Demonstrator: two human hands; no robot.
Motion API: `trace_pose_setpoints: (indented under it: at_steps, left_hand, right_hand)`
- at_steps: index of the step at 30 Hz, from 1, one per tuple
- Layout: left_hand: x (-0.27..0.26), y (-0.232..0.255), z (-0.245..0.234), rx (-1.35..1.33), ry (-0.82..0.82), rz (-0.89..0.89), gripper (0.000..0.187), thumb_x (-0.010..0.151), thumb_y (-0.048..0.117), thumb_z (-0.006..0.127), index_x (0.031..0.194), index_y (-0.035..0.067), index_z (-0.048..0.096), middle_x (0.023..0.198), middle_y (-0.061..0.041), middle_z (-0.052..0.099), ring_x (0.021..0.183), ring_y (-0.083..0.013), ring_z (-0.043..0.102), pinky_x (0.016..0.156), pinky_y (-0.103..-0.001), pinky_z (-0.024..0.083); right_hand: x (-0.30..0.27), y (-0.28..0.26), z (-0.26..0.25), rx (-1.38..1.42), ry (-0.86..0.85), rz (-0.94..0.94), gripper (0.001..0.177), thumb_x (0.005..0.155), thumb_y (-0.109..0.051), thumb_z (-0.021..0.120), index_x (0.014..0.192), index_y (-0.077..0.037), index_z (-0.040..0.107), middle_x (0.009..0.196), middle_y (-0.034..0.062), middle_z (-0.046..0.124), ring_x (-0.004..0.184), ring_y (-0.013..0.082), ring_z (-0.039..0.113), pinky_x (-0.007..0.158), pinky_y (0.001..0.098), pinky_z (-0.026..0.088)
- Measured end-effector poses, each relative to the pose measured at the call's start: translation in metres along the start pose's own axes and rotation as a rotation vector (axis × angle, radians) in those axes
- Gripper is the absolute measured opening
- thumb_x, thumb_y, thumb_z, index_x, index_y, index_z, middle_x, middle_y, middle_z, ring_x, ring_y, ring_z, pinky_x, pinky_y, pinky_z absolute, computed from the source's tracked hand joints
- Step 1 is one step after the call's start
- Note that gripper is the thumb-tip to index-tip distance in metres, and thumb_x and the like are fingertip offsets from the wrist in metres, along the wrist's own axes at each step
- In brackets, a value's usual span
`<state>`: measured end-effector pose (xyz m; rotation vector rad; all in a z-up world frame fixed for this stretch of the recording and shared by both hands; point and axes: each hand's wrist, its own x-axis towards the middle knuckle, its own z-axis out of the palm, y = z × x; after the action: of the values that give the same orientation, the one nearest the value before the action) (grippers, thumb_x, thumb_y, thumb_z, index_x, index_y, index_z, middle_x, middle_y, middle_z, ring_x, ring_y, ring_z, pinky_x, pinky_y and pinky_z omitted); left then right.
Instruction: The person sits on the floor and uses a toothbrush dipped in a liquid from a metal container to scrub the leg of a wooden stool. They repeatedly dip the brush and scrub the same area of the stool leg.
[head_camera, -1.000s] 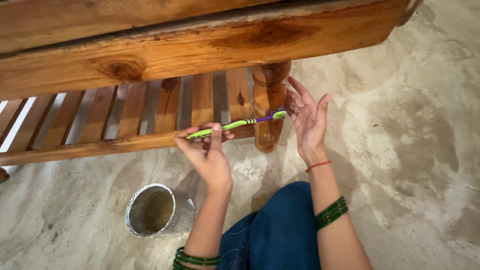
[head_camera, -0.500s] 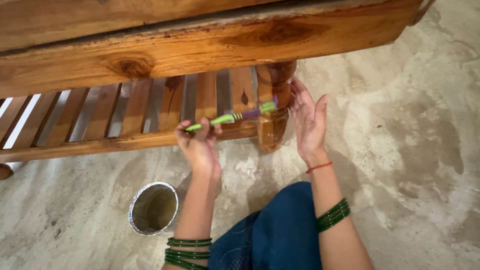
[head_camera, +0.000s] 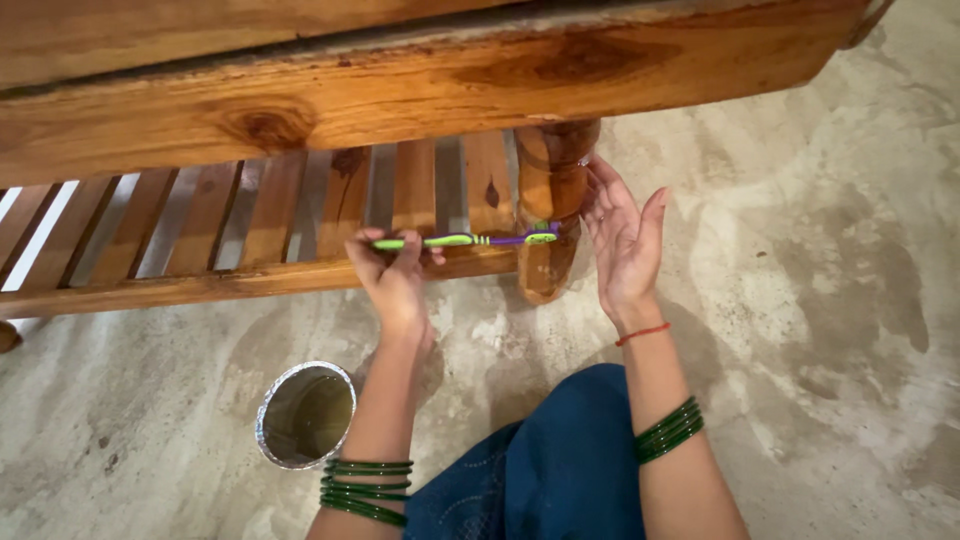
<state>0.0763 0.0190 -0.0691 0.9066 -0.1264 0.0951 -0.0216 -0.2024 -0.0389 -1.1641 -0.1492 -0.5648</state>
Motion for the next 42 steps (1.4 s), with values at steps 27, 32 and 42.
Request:
trace_pose_setpoints:
  at_steps: [27, 32, 42]
  left_hand:
    - [-0.008, -0.015, -0.01, -0.09, 0.057, -0.057, 0.04, 0.092, -0.01, 0.061, 0.114, 0.011, 0.035, 0.096, -0.016, 0.061, 0.072, -0.0294, 0.063, 0.062, -0.041, 0.055]
    - [-0.001, 0.003, -0.013, -0.178, 0.126, -0.122, 0.036, 0.095, -0.009, 0.059, 0.115, 0.01, 0.036, 0.098, -0.017, 0.062, 0.077, -0.0312, 0.066, 0.068, -0.041, 0.058]
    - [0.01, -0.02, -0.011, -0.192, 0.159, -0.162, 0.038, 0.094, -0.007, 0.058, 0.118, 0.012, 0.035, 0.1, -0.018, 0.062, 0.074, -0.0295, 0.066, 0.065, -0.04, 0.058]
  right_hand:
    - [0.002, -0.002, 0.0, -0.006, 0.007, 0.004, 0.103, 0.099, -0.076, 0.016, 0.159, 0.006, 0.034, 0.164, 0.0185, 0.041, 0.154, 0.0285, 0.036, 0.128, 0.0414, 0.021]
    - [0.006, 0.002, -0.005, 0.006, 0.018, 0.0, 0.103, 0.099, -0.076, 0.017, 0.159, 0.006, 0.033, 0.165, 0.0181, 0.039, 0.155, 0.0286, 0.035, 0.128, 0.0424, 0.021]
    - [0.0, -0.018, 0.015, -0.037, -0.011, -0.085, 0.106, 0.1, -0.077, 0.018, 0.16, 0.009, 0.031, 0.166, 0.0197, 0.038, 0.156, 0.031, 0.034, 0.131, 0.0431, 0.02]
